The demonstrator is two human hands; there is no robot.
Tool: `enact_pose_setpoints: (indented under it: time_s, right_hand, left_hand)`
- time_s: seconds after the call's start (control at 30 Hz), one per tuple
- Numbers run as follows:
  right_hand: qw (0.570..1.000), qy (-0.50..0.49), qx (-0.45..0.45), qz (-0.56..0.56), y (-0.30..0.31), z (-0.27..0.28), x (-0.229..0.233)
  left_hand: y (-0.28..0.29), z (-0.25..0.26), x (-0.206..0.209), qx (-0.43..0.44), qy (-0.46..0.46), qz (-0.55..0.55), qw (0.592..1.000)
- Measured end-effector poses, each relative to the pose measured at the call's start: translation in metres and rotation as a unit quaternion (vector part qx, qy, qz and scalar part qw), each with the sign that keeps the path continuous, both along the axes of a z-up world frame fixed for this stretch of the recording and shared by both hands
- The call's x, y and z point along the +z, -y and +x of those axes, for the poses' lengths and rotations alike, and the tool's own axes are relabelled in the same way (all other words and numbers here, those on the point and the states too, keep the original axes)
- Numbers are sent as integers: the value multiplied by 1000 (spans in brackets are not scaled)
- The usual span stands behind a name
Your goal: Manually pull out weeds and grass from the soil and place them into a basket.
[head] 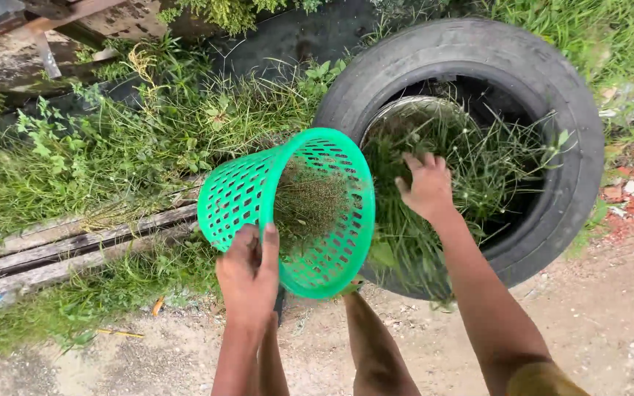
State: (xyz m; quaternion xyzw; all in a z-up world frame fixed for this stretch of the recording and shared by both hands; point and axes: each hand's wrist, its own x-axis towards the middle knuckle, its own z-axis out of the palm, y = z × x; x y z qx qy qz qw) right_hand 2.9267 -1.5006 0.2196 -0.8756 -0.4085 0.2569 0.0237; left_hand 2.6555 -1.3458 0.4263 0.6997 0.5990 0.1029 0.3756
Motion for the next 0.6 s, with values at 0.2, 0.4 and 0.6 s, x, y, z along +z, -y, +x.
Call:
enact_pose_setpoints:
  time_s: [0.2,0.4,0.6]
  right_hand:
    - [878,-373,-46,298,18,-113,171]
    - [789,-361,-231,441,57,-114,106]
    - [443,-553,-517,479,98,-31,19]
  left_hand:
    - [31,73,6,-115,-3,-36,993]
    - [64,151,20,-237,-28,30,971]
    - [116,228,5,-365,23,-66,928]
